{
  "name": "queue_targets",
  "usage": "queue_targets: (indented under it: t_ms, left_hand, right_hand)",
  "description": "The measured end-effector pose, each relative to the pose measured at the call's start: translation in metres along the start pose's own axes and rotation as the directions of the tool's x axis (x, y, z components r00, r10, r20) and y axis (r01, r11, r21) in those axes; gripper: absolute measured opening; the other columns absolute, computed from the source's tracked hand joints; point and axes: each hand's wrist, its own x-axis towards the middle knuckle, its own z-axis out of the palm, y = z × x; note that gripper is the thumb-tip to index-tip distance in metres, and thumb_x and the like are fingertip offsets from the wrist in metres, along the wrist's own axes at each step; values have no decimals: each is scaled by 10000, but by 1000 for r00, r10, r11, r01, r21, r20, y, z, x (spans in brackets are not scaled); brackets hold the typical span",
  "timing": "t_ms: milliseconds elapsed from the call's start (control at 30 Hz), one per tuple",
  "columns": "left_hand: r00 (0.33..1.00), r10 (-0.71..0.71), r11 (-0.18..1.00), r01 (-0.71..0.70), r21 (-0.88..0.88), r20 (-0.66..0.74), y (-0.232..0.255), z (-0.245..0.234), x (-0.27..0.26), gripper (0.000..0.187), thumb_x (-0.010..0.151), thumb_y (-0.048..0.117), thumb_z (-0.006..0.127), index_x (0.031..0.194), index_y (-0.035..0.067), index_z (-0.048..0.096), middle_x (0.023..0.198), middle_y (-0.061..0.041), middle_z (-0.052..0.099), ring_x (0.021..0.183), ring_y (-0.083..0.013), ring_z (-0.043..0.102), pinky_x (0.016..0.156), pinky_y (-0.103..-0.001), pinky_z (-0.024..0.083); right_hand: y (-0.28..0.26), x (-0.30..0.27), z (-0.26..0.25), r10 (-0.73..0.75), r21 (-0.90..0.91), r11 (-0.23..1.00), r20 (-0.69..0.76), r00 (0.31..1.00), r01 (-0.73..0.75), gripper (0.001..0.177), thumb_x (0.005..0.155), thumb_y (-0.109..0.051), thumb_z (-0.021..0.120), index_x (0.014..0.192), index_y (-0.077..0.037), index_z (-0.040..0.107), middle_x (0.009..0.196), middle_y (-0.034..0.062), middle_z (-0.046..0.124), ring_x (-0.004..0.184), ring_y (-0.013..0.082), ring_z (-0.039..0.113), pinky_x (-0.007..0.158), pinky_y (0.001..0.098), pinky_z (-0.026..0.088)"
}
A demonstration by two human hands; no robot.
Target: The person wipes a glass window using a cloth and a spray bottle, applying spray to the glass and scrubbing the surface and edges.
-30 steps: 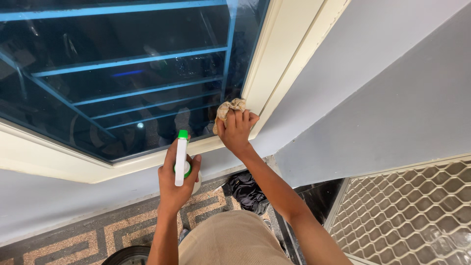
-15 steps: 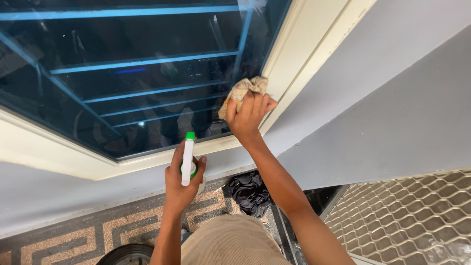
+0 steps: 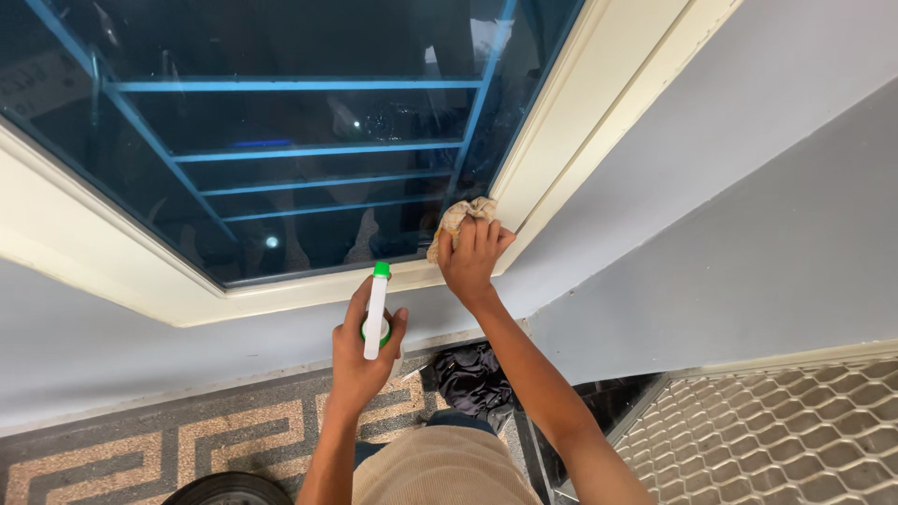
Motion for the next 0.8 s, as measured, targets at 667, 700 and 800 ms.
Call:
queue_targets:
  t_ms: [667, 700, 800]
  left_hand:
    - [996, 39, 998, -35, 59, -77, 7, -7, -10, 584, 929, 126, 701, 1458, 46, 467, 611, -15, 674, 518, -61, 597, 484, -248, 446]
    - [997, 27, 999, -24, 48, -69, 9, -8, -10, 587, 928, 125, 697, 1461, 49, 464, 612, -15, 679, 518, -60, 598, 480, -248, 442]
    - [995, 58, 997, -54, 53, -77, 13, -11, -6, 590, 928, 124, 704, 1463, 52, 466, 622, -20, 683, 527, -59, 602, 490, -245, 451]
  right_hand:
    - [-8, 7, 11, -59, -10, 998, -31, 998, 59, 208, 901, -127, 679, 1035, -19, 563, 1027, 142, 505, 961, 310, 454, 907, 499, 289]
    - [-8, 3, 11, -66, -8, 998, -33, 997, 66, 224, 899, -139, 682, 1044, -15, 564, 1033, 143, 506, 971, 313, 456, 909, 504, 293]
    - [-10, 7, 7, -66, 6, 998, -21, 998, 66, 252, 904, -161, 676, 1067, -3, 566, 1054, 143, 511, 1002, 317, 461, 920, 503, 295]
